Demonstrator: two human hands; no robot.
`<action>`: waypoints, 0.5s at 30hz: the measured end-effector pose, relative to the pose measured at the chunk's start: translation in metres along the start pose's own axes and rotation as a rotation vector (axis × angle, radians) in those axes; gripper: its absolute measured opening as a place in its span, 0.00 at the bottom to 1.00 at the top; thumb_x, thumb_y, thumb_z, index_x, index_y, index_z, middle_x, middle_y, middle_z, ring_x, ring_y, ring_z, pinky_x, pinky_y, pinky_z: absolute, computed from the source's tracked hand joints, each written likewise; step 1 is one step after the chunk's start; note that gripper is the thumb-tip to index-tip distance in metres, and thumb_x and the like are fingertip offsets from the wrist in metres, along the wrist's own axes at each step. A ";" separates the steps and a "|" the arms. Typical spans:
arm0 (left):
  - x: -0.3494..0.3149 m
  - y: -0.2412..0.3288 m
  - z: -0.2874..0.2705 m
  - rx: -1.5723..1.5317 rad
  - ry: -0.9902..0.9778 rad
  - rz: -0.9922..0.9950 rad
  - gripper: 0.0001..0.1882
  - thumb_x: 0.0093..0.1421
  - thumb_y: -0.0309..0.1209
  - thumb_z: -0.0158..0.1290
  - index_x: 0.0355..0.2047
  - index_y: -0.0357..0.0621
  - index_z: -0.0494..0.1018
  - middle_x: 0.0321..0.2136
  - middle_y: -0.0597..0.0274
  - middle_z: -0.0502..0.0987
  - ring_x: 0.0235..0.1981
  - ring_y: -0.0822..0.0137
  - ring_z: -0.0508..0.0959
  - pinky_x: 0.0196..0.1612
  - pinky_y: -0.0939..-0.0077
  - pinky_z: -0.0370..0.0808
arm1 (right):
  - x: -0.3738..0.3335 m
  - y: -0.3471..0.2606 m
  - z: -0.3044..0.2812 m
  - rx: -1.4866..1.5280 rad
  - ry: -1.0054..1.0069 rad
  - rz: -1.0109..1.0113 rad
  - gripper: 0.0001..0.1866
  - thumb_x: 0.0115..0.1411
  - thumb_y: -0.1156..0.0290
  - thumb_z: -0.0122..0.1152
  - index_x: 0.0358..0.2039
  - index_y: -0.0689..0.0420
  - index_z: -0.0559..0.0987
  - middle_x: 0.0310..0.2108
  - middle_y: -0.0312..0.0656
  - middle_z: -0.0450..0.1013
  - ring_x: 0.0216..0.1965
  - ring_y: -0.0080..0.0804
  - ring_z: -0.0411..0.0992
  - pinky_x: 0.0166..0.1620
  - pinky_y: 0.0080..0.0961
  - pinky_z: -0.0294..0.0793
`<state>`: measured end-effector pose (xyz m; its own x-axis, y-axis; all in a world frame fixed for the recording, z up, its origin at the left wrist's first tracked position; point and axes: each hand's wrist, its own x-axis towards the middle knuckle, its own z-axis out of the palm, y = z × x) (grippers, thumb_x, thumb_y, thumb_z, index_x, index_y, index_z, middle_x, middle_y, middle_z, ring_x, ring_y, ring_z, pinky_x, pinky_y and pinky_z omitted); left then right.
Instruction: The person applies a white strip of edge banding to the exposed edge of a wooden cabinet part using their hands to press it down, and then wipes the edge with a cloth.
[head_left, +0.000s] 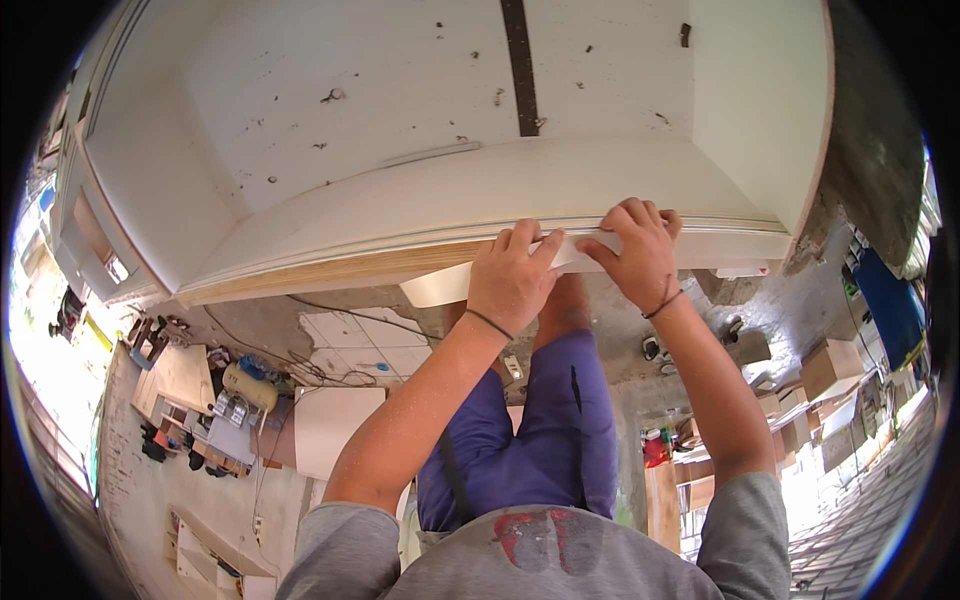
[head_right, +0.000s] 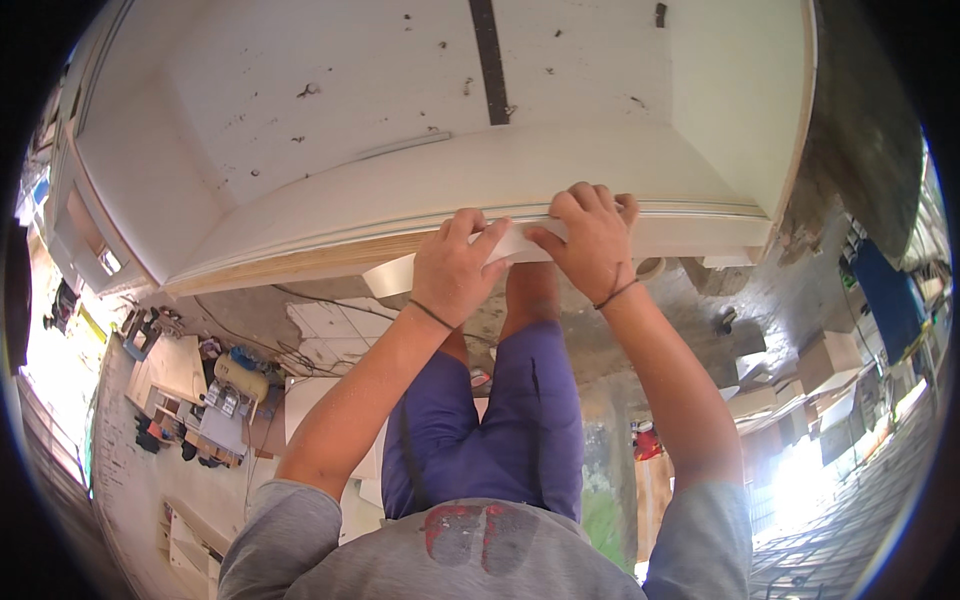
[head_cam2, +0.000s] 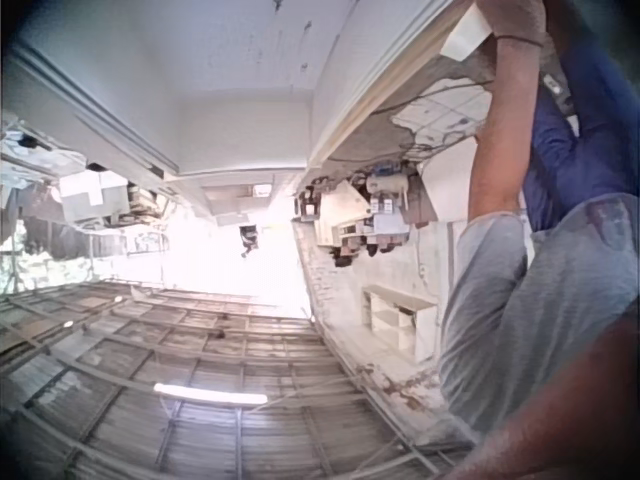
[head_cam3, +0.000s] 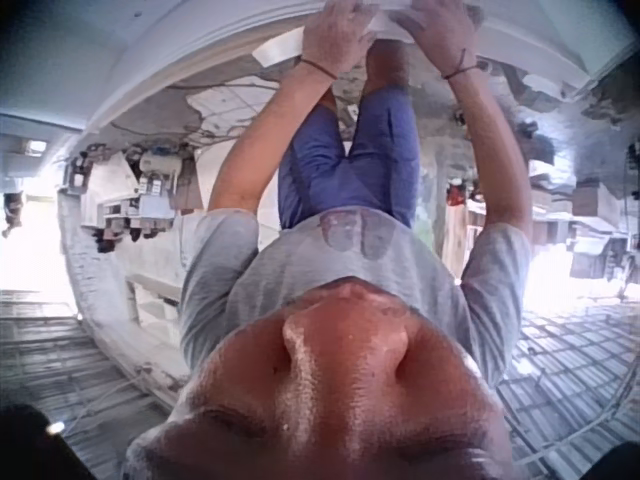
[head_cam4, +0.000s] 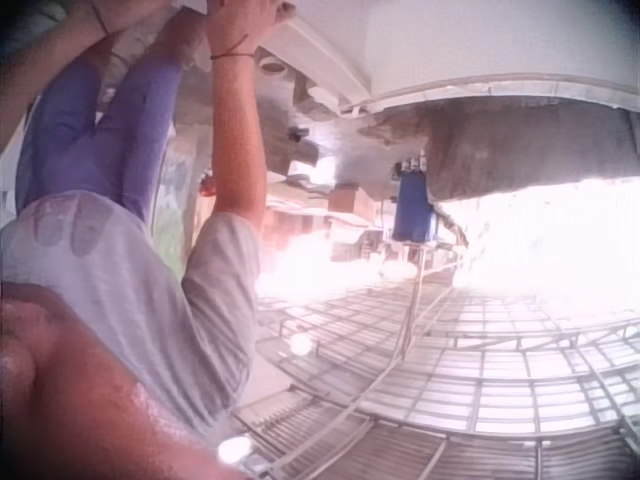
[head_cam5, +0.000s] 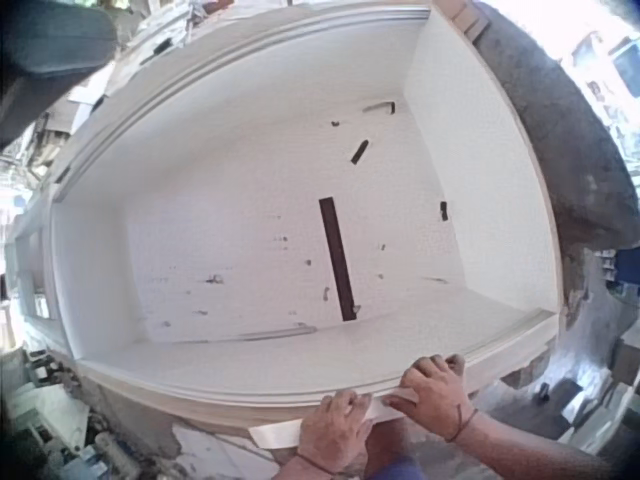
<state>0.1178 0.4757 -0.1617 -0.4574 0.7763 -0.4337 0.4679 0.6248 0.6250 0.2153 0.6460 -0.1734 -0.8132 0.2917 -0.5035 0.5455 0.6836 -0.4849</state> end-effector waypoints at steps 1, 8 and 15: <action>-0.008 -0.007 -0.005 0.005 -0.001 -0.012 0.23 0.44 0.34 0.63 0.42 0.44 0.75 0.36 0.60 0.72 0.36 0.58 0.74 0.35 0.66 0.73 | -0.001 0.001 0.001 0.008 -0.007 -0.007 0.16 0.47 0.54 0.67 0.29 0.50 0.74 0.35 0.34 0.69 0.44 0.36 0.66 0.51 0.47 0.52; -0.071 -0.071 -0.081 -0.089 -0.107 -0.036 0.27 0.48 0.46 0.62 0.46 0.45 0.75 0.31 0.58 0.71 0.30 0.59 0.76 0.31 0.67 0.74 | 0.000 0.002 -0.001 -0.027 -0.010 0.009 0.16 0.47 0.55 0.68 0.28 0.50 0.75 0.33 0.33 0.69 0.43 0.36 0.66 0.51 0.45 0.51; -0.056 -0.087 -0.076 0.046 -0.141 -0.035 0.26 0.48 0.40 0.62 0.48 0.48 0.75 0.32 0.62 0.67 0.27 0.64 0.72 0.27 0.71 0.72 | 0.004 0.000 -0.004 -0.025 -0.004 -0.008 0.17 0.46 0.55 0.69 0.28 0.53 0.75 0.32 0.34 0.70 0.42 0.36 0.67 0.51 0.40 0.52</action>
<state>0.0458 0.3712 -0.1425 -0.3652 0.7556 -0.5437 0.4888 0.6527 0.5788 0.2116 0.6498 -0.1725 -0.8168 0.2833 -0.5025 0.5335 0.7024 -0.4713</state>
